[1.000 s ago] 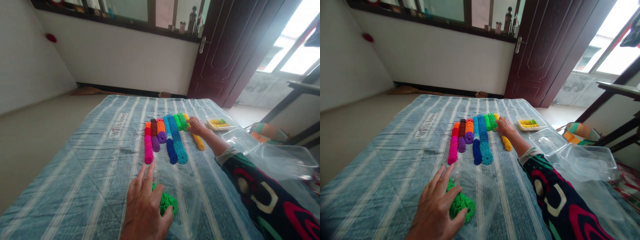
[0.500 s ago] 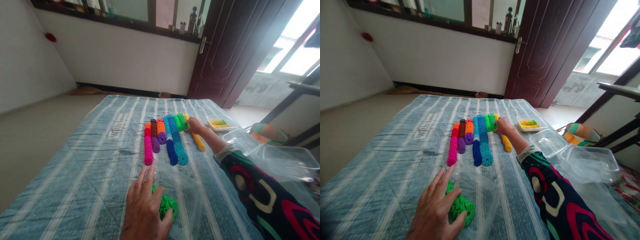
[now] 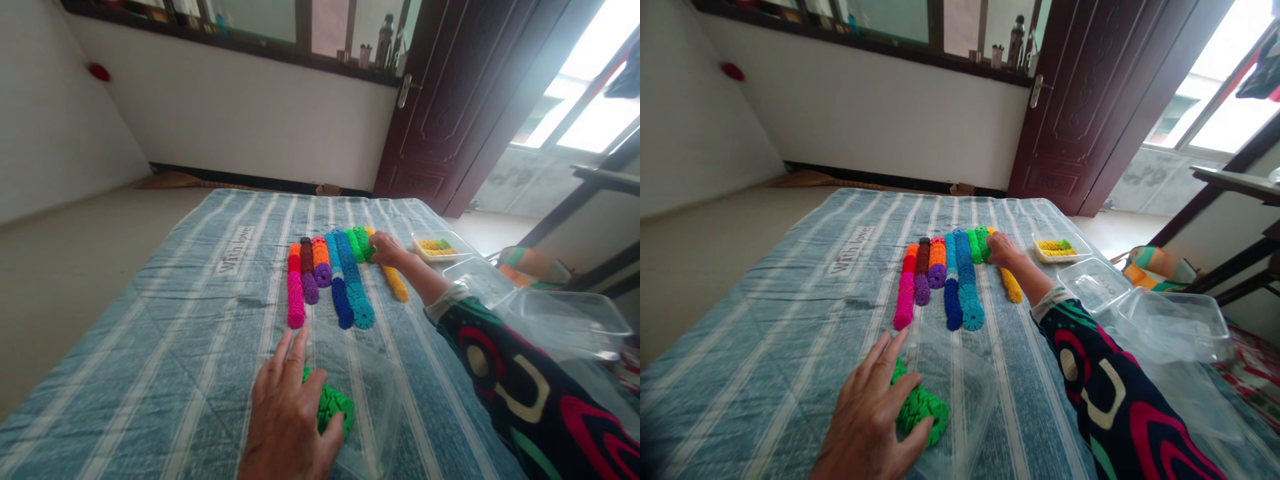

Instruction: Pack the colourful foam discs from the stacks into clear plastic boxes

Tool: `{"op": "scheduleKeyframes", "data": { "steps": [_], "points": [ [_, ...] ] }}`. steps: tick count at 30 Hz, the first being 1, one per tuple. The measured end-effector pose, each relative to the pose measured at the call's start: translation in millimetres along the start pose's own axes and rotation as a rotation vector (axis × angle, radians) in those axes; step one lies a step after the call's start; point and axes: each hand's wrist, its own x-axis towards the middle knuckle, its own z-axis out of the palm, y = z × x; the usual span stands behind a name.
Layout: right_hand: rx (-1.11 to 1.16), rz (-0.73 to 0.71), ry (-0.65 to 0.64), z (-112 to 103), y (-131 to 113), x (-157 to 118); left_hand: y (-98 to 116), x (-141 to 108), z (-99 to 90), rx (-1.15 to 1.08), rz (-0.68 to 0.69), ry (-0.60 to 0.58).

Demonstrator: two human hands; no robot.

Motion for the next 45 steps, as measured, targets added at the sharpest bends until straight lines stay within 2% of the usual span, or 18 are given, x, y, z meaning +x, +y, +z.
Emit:
{"op": "scheduleKeyframes", "data": {
  "steps": [8,16,23,26,29,32,35,39,42,45],
  "points": [
    [0.037,0.084,0.016,-3.4,-0.6,-4.2,0.2,0.4,1.0,0.009,0.013,0.006],
    [0.122,0.076,0.028,-4.9,0.5,-0.9,-0.6,0.2,1.2,0.005,0.009,0.0],
    [0.238,0.049,0.067,-29.1,4.0,-17.5,6.5,2.8,-3.3,-0.008,-0.039,-0.022],
    [0.336,-0.028,0.07,-45.0,-1.7,-38.8,11.2,5.9,-7.5,-0.014,-0.064,-0.045],
    [0.513,-0.171,0.029,-60.9,-16.6,-74.1,14.7,8.9,-11.3,-0.017,-0.09,-0.079],
    [0.58,-0.307,-0.069,-77.3,-39.6,-119.1,18.0,11.4,-15.2,-0.021,-0.096,-0.124],
    [0.558,-0.522,-0.195,-89.2,-65.3,-160.3,20.2,13.3,-17.9,-0.012,-0.091,-0.153],
    [0.448,-0.701,-0.325,-84.8,-94.5,-192.8,19.6,13.9,-17.7,-0.01,-0.081,-0.184],
    [0.355,-0.747,-0.404,-71.3,-109.0,-202.0,18.0,13.5,-15.6,-0.006,-0.073,-0.187],
    [0.328,-0.758,-0.426,-59.1,-115.7,-206.7,17.3,13.5,-14.0,-0.001,-0.066,-0.176]
  ]
}}
